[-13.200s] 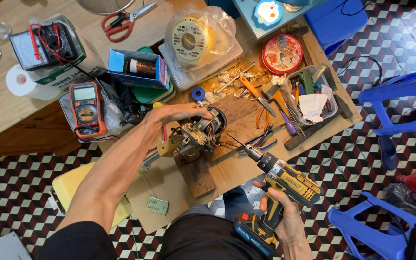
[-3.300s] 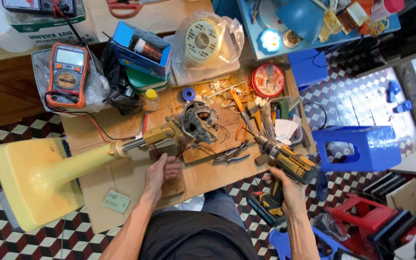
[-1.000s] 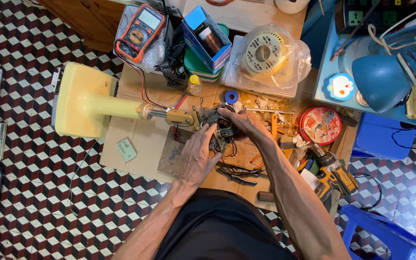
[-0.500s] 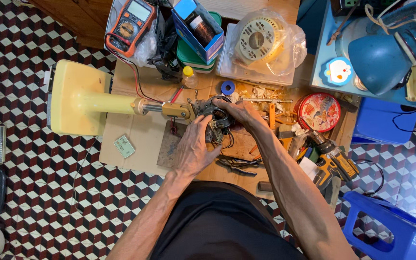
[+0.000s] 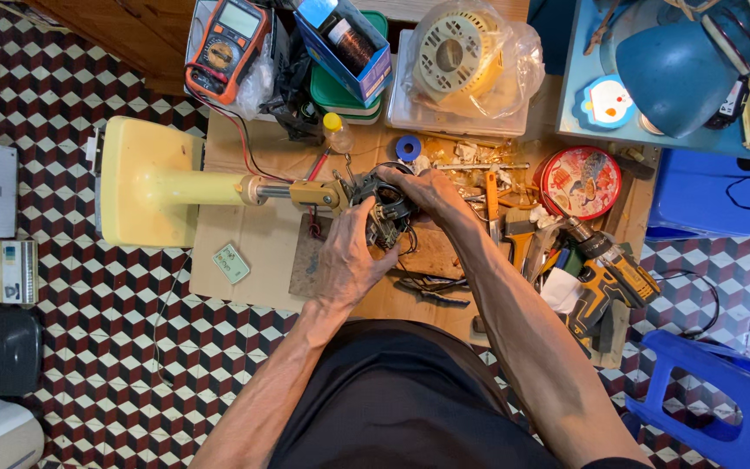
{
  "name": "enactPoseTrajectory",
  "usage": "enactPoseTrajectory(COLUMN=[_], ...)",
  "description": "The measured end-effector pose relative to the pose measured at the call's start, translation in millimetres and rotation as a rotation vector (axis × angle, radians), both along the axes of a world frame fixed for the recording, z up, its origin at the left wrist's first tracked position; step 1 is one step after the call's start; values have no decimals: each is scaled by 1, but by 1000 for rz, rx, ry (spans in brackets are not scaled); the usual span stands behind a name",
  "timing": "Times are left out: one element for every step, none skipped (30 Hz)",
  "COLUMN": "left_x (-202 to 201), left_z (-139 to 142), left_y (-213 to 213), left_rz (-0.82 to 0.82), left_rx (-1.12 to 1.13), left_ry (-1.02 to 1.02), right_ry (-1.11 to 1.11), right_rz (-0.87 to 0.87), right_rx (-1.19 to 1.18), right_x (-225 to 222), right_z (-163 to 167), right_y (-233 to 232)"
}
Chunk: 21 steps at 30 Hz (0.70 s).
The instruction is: The person disassembles a small electrical motor, removes the rotor, and uses a cordless drill to work on the stator. They then reassemble the motor components and use pliers to adjust internal parts.
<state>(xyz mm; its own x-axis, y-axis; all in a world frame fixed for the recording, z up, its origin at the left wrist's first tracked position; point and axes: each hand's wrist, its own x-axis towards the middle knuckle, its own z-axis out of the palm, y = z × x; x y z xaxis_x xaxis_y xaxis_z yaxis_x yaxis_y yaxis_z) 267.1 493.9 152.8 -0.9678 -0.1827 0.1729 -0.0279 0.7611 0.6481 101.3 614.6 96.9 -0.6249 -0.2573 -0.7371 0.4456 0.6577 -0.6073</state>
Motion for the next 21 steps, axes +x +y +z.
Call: enactPoseTrajectory(left_x=[0, 0, -1, -1, 0, 0, 1, 1, 2, 2, 1, 1, 1, 1, 0, 0, -2, -3, -2, -1, -1], left_z=[0, 0, 0, 0, 1, 1, 2, 2, 2, 2, 2, 2, 2, 3, 3, 4, 4, 5, 6, 8, 9], left_y=[1, 2, 2, 3, 3, 4, 5, 6, 7, 7, 7, 8, 7, 6, 6, 5, 3, 2, 0, 0, 0], left_rz=[1, 2, 7, 7, 7, 8, 11, 14, 19, 23, 27, 30, 30, 32, 33, 26, 21, 16, 40, 63, 84], left_rx=[0, 1, 2, 4, 8, 12, 10, 8, 7, 9, 12, 15, 18, 22, 25, 31, 36, 41, 61, 80, 101], left_ry=[4, 8, 14, 13, 13, 13, 22, 30, 38, 34, 29, 23, 13, 2, -9, -5, -1, 4, -24, -53, -82], right_ry=[-12, -22, -23, -23, -22, -21, -20, -20, -21, -22, -23, -26, -28, -31, -23, -15, -5, -9, -13, -19, -16], right_rz=[-21, -41, -47, -53, -60, -66, -73, -79, -77, -73, -69, -62, -55, -47, -31, -15, 3, 0, -2, -6, -4], right_rx=[-18, -35, -43, -52, -60, -59, -57, -55, -50, -46, -42, -34, -27, -19, -6, 8, 23, 7, -8, -23, -12], right_x=[1, 1, 2, 2, 3, 3, 3, 3, 3, 2, 1, 1, 0, 0, -1, -1, -2, -3, -3, -3, -3], right_z=[-1, -1, -1, -1, -1, -1, -1, -1, -2, -2, -3, -4, -5, -6, -7, -7, -8, -8, -8, -8, -7], right_y=[0, 1, 1, 2, 2, 2, 2, 2, 2, 2, 2, 3, 3, 3, 3, 2, 1, 0, -1, -1, -1])
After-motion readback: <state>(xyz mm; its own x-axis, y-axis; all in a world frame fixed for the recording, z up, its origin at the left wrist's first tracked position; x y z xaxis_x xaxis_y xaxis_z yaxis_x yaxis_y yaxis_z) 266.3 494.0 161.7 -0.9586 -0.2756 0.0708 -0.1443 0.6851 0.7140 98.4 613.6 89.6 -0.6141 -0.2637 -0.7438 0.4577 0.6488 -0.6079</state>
